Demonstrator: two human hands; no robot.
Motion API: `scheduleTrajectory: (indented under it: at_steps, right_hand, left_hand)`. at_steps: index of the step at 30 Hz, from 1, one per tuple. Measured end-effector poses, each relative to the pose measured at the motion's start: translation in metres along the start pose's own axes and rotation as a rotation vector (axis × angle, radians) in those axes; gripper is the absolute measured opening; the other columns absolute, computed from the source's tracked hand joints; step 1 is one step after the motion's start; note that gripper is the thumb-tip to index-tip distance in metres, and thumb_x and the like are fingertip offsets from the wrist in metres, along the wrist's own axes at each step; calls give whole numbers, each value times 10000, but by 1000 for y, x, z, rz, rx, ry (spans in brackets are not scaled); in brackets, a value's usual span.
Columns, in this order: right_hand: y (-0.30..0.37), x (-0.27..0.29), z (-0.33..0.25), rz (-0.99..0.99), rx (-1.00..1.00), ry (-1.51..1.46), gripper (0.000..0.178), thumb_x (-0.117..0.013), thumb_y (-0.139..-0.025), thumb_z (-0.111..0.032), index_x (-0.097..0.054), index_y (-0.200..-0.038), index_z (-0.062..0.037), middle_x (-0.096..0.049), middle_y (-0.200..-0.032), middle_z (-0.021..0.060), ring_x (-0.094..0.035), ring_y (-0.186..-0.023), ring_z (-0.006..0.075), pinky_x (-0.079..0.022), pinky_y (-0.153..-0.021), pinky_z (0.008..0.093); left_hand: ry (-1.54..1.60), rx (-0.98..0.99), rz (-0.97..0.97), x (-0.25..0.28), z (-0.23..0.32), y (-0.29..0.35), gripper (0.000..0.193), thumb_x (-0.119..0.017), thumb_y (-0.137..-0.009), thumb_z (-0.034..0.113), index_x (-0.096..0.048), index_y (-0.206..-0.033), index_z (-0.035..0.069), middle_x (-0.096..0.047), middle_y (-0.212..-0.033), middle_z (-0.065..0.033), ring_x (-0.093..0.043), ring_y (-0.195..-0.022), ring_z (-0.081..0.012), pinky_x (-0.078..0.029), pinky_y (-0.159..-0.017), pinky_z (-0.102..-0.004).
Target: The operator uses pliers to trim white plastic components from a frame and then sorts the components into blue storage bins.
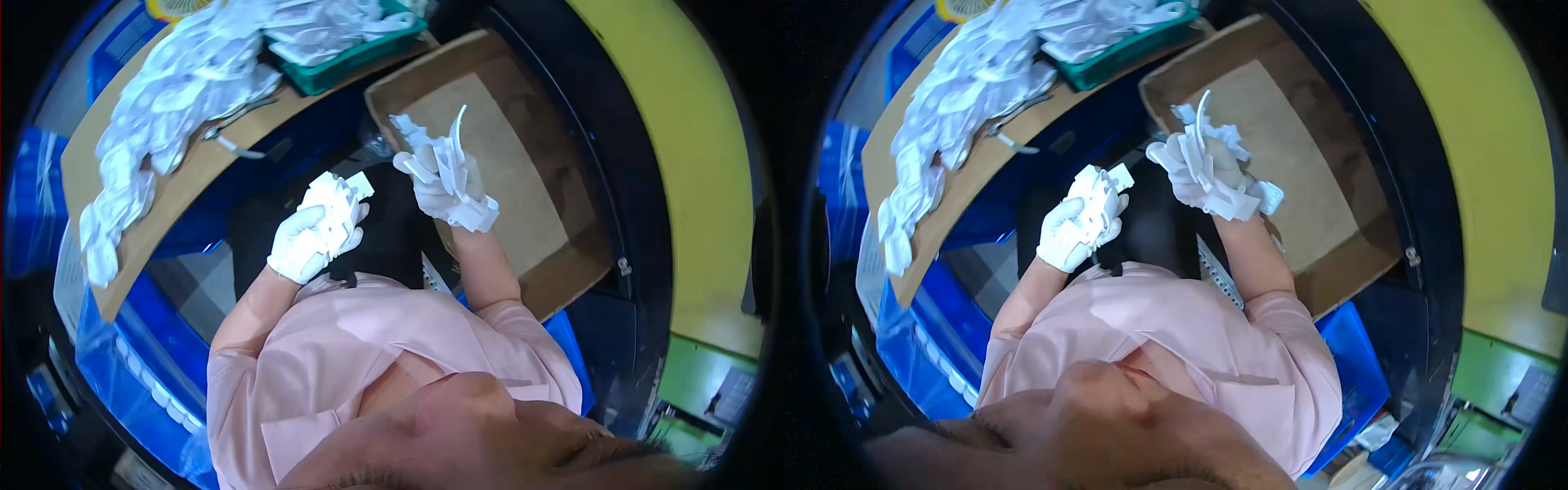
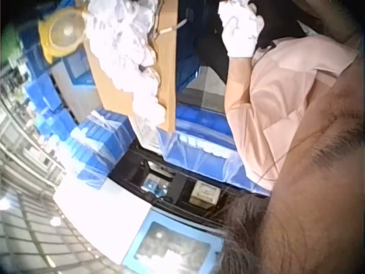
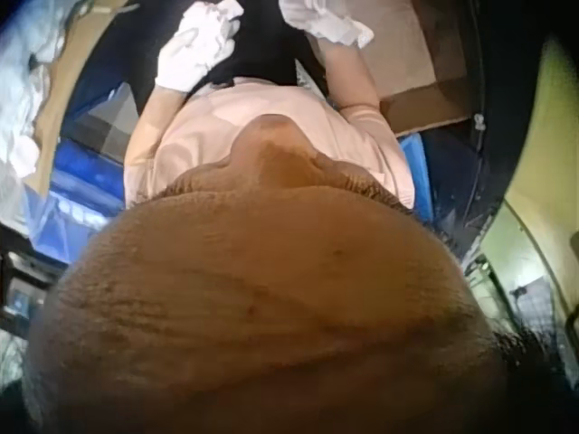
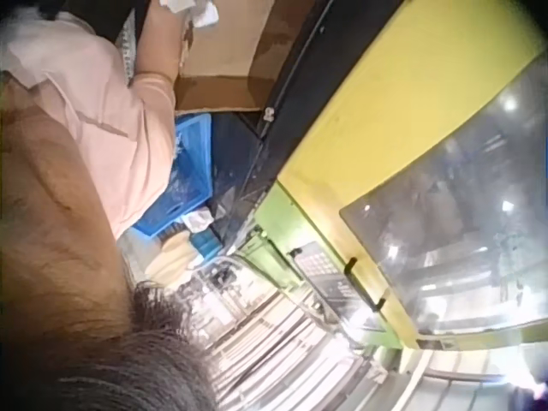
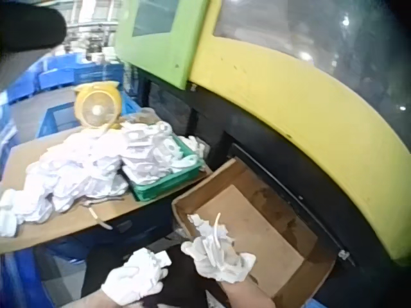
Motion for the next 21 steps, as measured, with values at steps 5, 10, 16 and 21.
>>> scheduleTrajectory:
  at_steps: [5,10,16,21]
  right_hand:
    - [-55,-34,53,-108,-183,-21,331,-577,-894,-254,-511,-929,68,-427,-904,95,-355,-411,24,-320,-333,156]
    - [-103,-46,107,-93,-306,90,287,-472,-961,-271,-457,-864,-1,-450,-833,58,-364,-442,39,-347,-342,176]
    - [-151,-34,115,117,102,2043,278,-428,-924,-105,-393,-654,-163,-281,-588,9,-305,-517,165,-416,-850,343]
    - [-185,-24,204,-9,-560,62,253,-541,-918,-224,-466,-794,-17,-457,-1088,131,-366,-410,43,-335,-352,185]
  left_hand:
    - [3,-268,-48,-14,63,61,529,-627,-810,81,-448,-1300,168,-497,-1275,-171,-469,-1201,-386,-452,-878,-489]
    - [163,-593,-51,-12,128,153,467,-619,-828,80,-471,-1269,122,-496,-1283,-186,-479,-1198,-379,-438,-931,-492]
    - [91,-1061,-67,-11,209,283,426,-607,-822,69,-503,-1235,63,-526,-1247,-209,-504,-1162,-390,-441,-943,-507]
    - [127,-1368,-38,5,260,404,312,-577,-830,43,-539,-1137,1,-569,-1184,-205,-515,-1152,-376,-428,-965,-531]
Point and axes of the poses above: each hand's wrist, its own y-axis away from the middle knuckle, its own x-axis out of the back of the hand, z = x × y, the point moved 9 cm from there along -y, towards the middle knuckle
